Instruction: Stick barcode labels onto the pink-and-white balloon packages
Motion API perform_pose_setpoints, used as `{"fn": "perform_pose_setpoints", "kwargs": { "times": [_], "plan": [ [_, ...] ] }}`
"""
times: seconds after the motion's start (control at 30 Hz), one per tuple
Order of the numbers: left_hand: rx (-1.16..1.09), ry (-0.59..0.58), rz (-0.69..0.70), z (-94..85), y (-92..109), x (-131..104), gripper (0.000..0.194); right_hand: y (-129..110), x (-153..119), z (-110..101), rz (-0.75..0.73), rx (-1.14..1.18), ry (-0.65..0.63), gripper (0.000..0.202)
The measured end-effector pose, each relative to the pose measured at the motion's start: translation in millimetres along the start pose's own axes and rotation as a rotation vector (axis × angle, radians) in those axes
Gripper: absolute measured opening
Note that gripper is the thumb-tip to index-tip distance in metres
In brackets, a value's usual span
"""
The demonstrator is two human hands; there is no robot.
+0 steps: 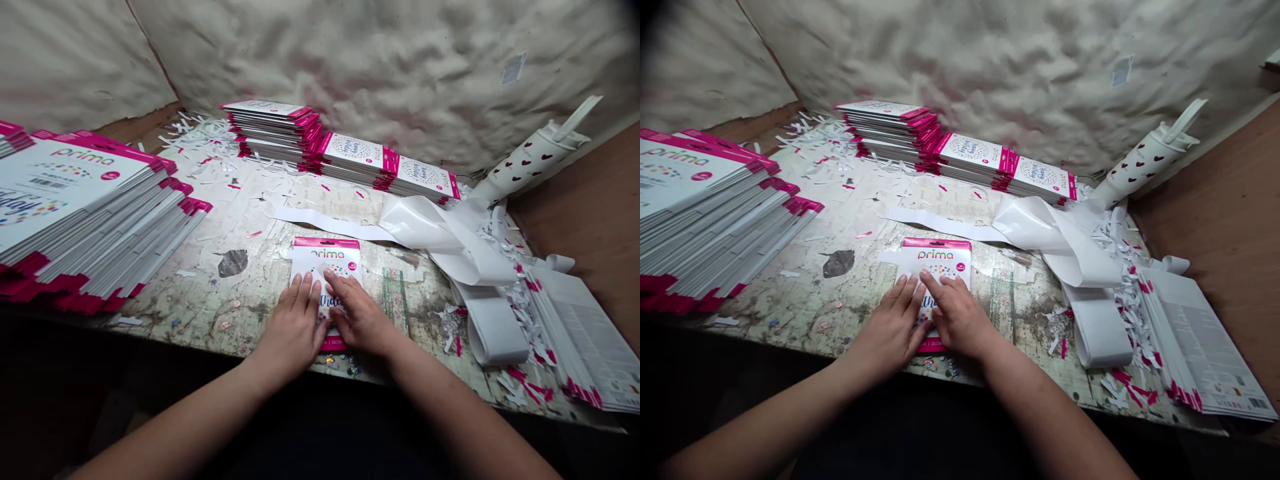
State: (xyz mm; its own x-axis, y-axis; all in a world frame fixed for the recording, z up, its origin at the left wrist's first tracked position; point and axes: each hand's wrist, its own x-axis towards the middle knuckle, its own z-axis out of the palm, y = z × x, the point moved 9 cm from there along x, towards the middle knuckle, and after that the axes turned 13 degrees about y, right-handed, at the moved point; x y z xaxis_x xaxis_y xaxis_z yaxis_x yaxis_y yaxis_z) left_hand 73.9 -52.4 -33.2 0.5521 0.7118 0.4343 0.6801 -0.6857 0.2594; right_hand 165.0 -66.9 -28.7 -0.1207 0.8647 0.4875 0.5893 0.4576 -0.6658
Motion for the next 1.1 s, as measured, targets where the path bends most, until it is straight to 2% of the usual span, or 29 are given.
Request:
{"fn": "perform_pose_setpoints", "kwargs": {
  "times": [0.07,0.1,0.17,0.2,0.27,0.33,0.4,0.47,0.57,0.7,0.77,0.83,0.87,0.9,0.97,1.03,1.1],
  "plan": [
    [0.041,-0.016,0.025,7.2,5.3,-8.5,0.055,7.7,6.7,-14.1,0.119,0.122,0.077,0.068],
    [0.046,-0.026,0.021,9.0,5.6,-9.7,0.054,15.0,10.9,-25.0,0.21,0.19,0.156,0.061],
    [0.034,-0.042,0.009,9.3,4.9,-8.9,0.05,34.3,16.7,-44.5,0.43,0.329,0.323,0.04],
    [0.024,-0.046,0.004,8.3,4.4,-7.8,0.049,44.6,17.8,-47.9,0.556,0.399,0.362,0.03],
    [0.001,-0.034,-0.001,4.6,4.4,-5.7,0.049,60.3,17.7,-38.2,0.804,0.543,0.305,0.026],
    [-0.018,0.001,-0.005,0.3,4.9,-4.6,0.049,67.0,14.4,-19.8,1.0,0.656,0.176,0.031],
    [-0.034,0.028,-0.01,-2.2,5.6,-4.7,0.048,70.0,10.9,-7.4,1.108,0.689,0.105,0.033],
    [-0.044,0.037,-0.018,-2.7,5.7,-4.9,0.047,72.9,8.7,-1.4,1.149,0.647,0.089,0.03],
    [-0.038,0.006,-0.012,0.3,6.1,-4.7,0.046,77.5,7.0,0.0,1.152,0.501,0.089,0.026],
    [-0.005,-0.097,0.028,7.1,6.5,-5.0,0.047,76.1,7.1,-4.8,1.115,0.346,0.048,0.022],
    [-0.008,-0.119,0.056,6.8,7.3,-5.1,0.048,68.5,13.9,-20.6,0.95,0.039,0.038,0.018],
    [-0.026,-0.12,0.082,5.0,8.6,-5.1,0.047,48.8,24.3,-38.6,0.684,-0.374,0.069,0.022],
    [-0.036,-0.119,0.086,4.2,9.0,-5.2,0.047,35.0,28.1,-41.1,0.539,-0.521,0.079,0.028],
    [-0.044,-0.122,0.083,3.9,9.1,-5.4,0.046,22.6,28.8,-37.9,0.417,-0.59,0.068,0.034],
    [-0.051,-0.141,0.068,5.1,9.0,-6.2,0.041,6.9,21.4,-20.5,0.248,-0.588,-0.031,0.039],
    [-0.049,-0.158,0.054,6.2,8.7,-6.8,0.039,7.2,6.4,-8.1,0.212,-0.591,-0.13,0.043],
    [-0.06,-0.166,0.06,5.7,8.3,-6.9,0.041,20.6,-9.5,-12.6,0.295,-0.669,-0.133,0.049]
  ]
}}
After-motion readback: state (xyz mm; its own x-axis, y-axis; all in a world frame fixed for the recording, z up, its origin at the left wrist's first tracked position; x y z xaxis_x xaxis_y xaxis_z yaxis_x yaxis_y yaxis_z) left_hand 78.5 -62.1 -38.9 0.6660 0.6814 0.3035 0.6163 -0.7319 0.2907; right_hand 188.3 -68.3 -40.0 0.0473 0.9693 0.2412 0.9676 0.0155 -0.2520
